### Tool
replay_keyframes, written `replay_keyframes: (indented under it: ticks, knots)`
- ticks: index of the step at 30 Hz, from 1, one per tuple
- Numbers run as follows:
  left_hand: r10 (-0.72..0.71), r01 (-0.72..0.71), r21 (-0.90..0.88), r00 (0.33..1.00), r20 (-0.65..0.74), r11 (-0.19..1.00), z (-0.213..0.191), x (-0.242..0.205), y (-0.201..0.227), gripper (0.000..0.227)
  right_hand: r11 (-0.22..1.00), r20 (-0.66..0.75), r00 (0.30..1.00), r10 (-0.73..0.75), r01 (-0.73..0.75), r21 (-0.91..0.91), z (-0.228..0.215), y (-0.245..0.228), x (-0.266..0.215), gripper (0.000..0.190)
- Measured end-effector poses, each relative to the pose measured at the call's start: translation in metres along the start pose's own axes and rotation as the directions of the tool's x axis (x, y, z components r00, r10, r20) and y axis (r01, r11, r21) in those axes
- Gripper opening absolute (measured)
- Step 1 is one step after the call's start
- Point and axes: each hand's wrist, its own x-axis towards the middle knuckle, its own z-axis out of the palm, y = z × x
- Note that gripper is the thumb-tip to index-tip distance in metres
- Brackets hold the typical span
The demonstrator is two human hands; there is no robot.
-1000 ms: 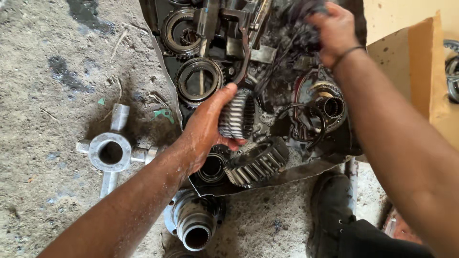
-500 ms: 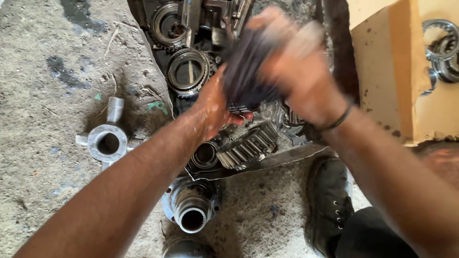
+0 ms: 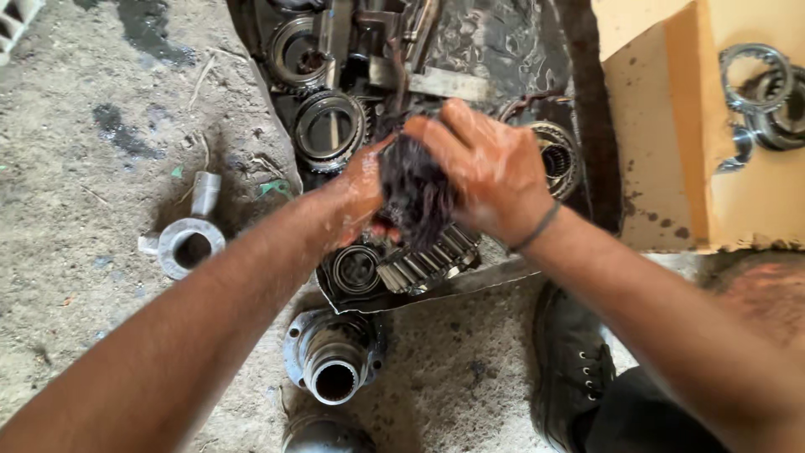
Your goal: The person cleans several metal gears and bearings using a dark cloth. They pick up each part from a tray, wipe it thoroughly, and place it on a piece of cardboard. The process is repeated for multiple components.
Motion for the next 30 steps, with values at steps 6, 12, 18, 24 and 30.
replay_keyframes:
  ticks: [6,12,18,24,30]
  knots:
    - [0.652,-0.399,0.573,0.676,-0.345,0.716,0.021,0.006,0.000,0.057,0.887,-0.164,0.975,0.148,-0.057,0.459,0.023,0.023,0.000,0.032]
    - [0.684,-0.520,0.459,0.639,-0.351,0.721,0.037,-0.035,0.012,0.057,0.142,0.169,0.882,0.440,-0.254,0.957,0.059,0.040,-0.016,0.018]
    - [0.847,-0.665,0.594,0.530,-0.053,0.453,0.031,-0.046,0.027,0.067,-0.658,0.709,0.683,0.175,-0.455,0.600,0.081,0.073,-0.036,0.028]
    - [0.892,-0.590,0.805,0.328,0.312,-0.065,0.008,-0.036,0.025,0.074,0.003,0.532,0.836,-0.134,-0.537,0.844,0.070,0.108,-0.038,0.031]
    - [0.884,-0.420,0.903,0.451,0.121,0.091,0.003,-0.026,0.021,0.069,0.223,0.647,0.742,0.175,-0.670,0.708,0.046,0.111,-0.001,0.037]
